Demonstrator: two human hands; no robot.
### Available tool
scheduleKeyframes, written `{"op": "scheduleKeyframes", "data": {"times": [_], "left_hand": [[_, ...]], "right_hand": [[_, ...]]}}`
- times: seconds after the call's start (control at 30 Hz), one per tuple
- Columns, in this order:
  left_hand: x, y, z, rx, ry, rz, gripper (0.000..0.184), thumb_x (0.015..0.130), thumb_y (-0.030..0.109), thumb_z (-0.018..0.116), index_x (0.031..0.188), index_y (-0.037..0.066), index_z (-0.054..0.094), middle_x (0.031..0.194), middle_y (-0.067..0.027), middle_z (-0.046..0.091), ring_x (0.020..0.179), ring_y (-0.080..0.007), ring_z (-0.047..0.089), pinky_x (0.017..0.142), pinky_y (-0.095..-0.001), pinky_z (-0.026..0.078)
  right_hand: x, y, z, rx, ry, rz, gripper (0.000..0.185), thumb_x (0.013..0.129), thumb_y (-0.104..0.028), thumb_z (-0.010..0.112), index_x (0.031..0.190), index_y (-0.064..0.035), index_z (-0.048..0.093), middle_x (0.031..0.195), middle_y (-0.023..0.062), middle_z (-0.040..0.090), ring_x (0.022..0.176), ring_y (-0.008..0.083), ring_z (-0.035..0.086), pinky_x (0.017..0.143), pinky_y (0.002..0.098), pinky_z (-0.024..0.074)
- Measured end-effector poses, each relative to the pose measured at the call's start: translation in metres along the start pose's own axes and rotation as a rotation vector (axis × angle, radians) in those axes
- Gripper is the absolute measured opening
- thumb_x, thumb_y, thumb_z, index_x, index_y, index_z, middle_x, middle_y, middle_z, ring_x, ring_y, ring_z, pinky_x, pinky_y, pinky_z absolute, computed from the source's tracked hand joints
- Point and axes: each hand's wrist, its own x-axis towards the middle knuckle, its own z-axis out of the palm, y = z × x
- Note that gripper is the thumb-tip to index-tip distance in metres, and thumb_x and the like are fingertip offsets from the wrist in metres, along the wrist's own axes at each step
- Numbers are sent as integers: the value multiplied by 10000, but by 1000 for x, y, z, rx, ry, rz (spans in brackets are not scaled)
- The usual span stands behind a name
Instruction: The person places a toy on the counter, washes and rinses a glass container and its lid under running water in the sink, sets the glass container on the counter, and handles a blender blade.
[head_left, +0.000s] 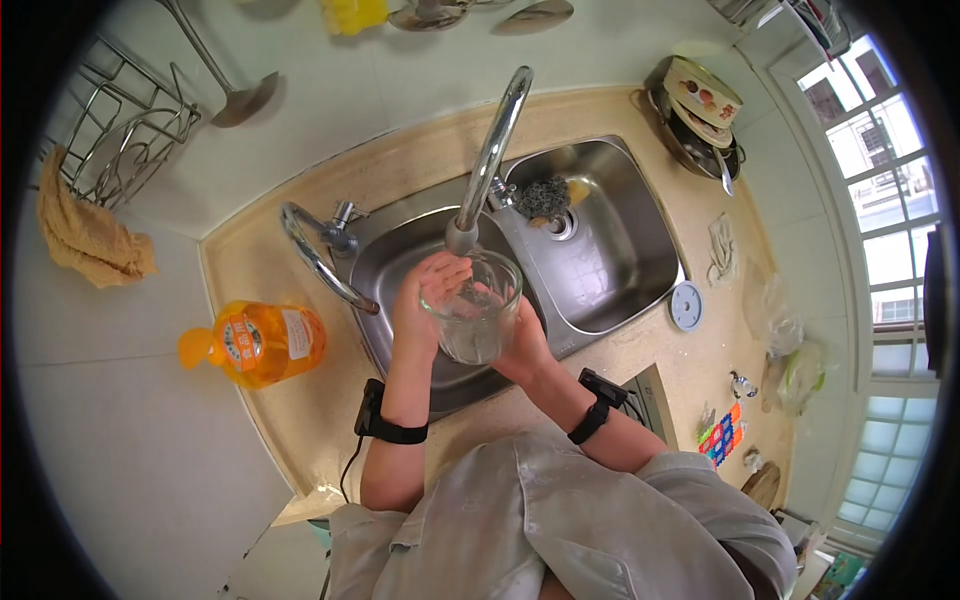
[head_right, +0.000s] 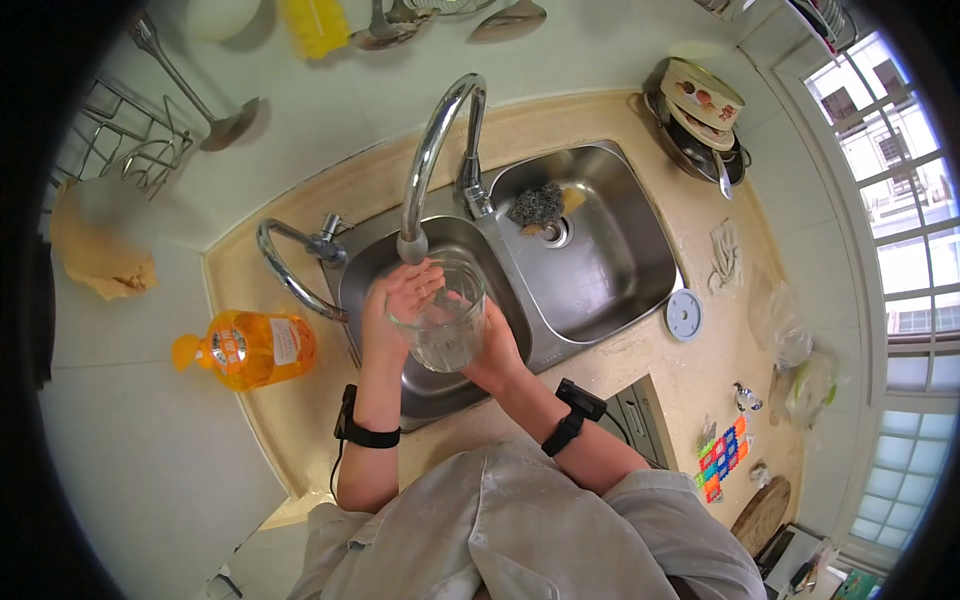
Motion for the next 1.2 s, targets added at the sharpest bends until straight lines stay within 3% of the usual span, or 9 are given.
{"op": "scheduleKeyframes", "data": {"times": [0.23, 0.4, 0.53, 0.73, 0.83, 0.87, 0.93, 1.03, 1.2], "left_hand": [[-2, -7, 0, -5, 253, 61, 463, 868, 286, 369, 1199, -27, 457, 1116, -195, 561, 1014, -290, 561, 932, -370, 397], [11, -35, -33, -354, 230, -425, 503, 870, 341, 306, 1203, -12, 438, 1108, -214, 563, 1049, -329, 543, 894, -490, 434], [6, -45, -16, -378, 355, -503, 493, 895, 360, 234, 1183, 15, 437, 1105, -214, 541, 1013, -359, 539, 831, -539, 432], [15, -61, -26, -478, 308, -425, 476, 904, 372, 297, 1172, 9, 447, 1105, -204, 538, 1000, -363, 543, 821, -550, 431], [32, -75, -58, -260, 19, -207, 474, 889, 330, 318, 1198, -11, 433, 1103, -186, 544, 1035, -346, 526, 897, -492, 409], [30, -61, -41, -259, 19, -205, 474, 889, 330, 318, 1198, -11, 433, 1103, -186, 544, 1035, -346, 526, 897, -492, 409], [26, -35, -11, -428, 340, -14, 490, 876, 277, 308, 1245, -31, 402, 1155, -175, 533, 1096, -316, 493, 973, -409, 365], [26, -31, -18, -306, 178, 206, 489, 857, 209, 327, 1277, -37, 379, 1234, -172, 497, 1171, -282, 446, 1013, -371, 327], [-1, -5, 15, 61, 127, 248, 506, 844, 187, 404, 1294, -41, 361, 1297, -171, 453, 1218, -280, 425, 1022, -370, 317]], "right_hand": [[10, -18, -21, -158, -205, 103, 552, 926, -502, 303, 1285, -95, 403, 1248, 141, 490, 1139, 282, 490, 931, 478, 405], [-2, -34, -21, -743, 56, 192, 640, 904, -587, 310, 1332, -111, 334, 1225, 125, 478, 1043, 270, 549, 856, 438, 470], [-10, -39, -17, -992, 192, 163, 694, 867, -634, 355, 1323, -110, 339, 1200, 126, 486, 901, 268, 610, 749, 394, 518], [-16, -49, -3, -1145, 183, 163, 672, 894, -610, 305, 1358, -124, 287, 1188, 105, 510, 989, 244, 575, 825, 409, 484], [-1, -37, -11, -925, 210, -18, 636, 917, -575, 279, 1338, -100, 321, 1196, 93, 510, 1073, 246, 517, 894, 420, 437], [7, -32, -12, -925, 207, -18, 636, 917, -575, 279, 1338, -100, 321, 1196, 93, 510, 1073, 246, 517, 894, 420, 437], [25, -24, -17, -505, 167, -80, 579, 936, -517, 287, 1310, -82, 366, 1206, 106, 504, 1134, 265, 464, 937, 460, 394], [50, -14, -29, -128, 51, -136, 526, 931, -477, 319, 1254, -75, 423, 1174, 133, 524, 1109, 306, 486, 929, 483, 400], [42, -22, -23, -22, -46, -90, 489, 910, -466, 336, 1148, -60, 468, 1056, 186, 570, 1022, 338, 537, 892, 476, 416]]}}
